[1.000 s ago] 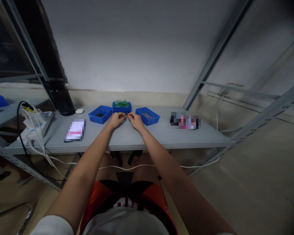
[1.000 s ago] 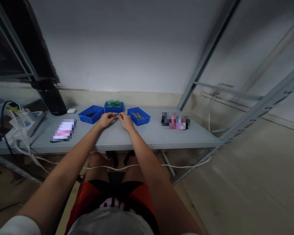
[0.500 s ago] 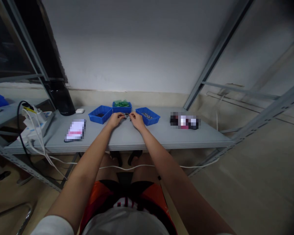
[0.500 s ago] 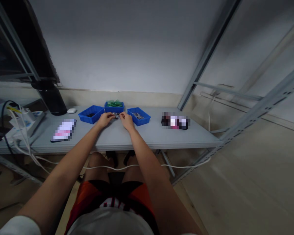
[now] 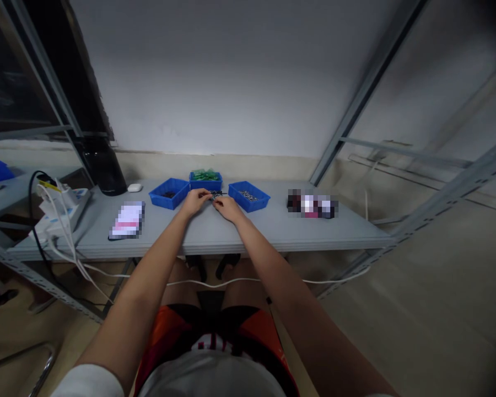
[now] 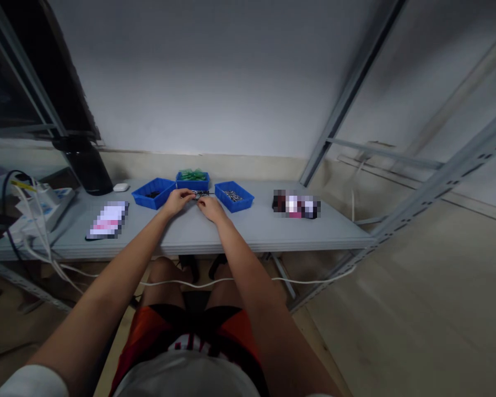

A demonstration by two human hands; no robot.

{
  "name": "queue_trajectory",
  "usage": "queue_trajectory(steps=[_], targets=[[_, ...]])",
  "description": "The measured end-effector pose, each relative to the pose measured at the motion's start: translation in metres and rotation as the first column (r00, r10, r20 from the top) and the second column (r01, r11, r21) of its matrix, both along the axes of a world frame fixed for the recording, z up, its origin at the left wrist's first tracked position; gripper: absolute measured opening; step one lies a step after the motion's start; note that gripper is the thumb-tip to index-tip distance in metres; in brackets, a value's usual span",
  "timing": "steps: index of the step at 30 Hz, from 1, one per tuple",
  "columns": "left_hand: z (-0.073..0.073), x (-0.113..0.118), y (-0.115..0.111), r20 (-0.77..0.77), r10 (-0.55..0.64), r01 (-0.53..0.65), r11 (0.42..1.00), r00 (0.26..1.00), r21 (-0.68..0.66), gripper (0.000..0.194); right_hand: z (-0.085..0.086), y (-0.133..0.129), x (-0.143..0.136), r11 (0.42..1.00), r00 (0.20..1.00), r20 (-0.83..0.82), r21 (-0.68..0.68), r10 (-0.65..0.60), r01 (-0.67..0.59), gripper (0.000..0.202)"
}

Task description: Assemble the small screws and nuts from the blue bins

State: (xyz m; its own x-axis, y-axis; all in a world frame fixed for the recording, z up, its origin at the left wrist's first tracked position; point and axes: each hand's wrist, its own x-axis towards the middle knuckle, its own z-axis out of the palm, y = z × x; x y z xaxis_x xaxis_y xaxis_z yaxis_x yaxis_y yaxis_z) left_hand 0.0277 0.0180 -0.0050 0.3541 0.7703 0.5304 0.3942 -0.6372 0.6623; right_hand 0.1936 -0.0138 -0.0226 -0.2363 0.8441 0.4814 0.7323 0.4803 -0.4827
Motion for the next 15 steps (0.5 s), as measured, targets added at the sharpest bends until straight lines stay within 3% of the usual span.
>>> queue_trajectory(steps=[4,10,15], targets=[[-0.0002,-0.0004,0.0009,0.009,-0.012,0.012,1.000,1.000,0.016,0.026,0.0012,-0.0008,-0.0002,1.000,0.999,-0.038,-0.003,-0.012,0.012,0.017],[-0.0010,-0.0027,0.0047,-0.025,0.095,-0.095,0.995,0.995,0.025,0.025,0.0053,-0.0011,0.0008,0.994,0.971,-0.213,-0.030,-0.108,0.104,0.016],[-0.0036,-0.0040,0.0067,-0.080,0.091,-0.085,0.994,0.993,0.067,0.024,0.0095,-0.0003,0.0010,0.985,0.929,-0.327,-0.038,-0.170,0.167,0.016]])
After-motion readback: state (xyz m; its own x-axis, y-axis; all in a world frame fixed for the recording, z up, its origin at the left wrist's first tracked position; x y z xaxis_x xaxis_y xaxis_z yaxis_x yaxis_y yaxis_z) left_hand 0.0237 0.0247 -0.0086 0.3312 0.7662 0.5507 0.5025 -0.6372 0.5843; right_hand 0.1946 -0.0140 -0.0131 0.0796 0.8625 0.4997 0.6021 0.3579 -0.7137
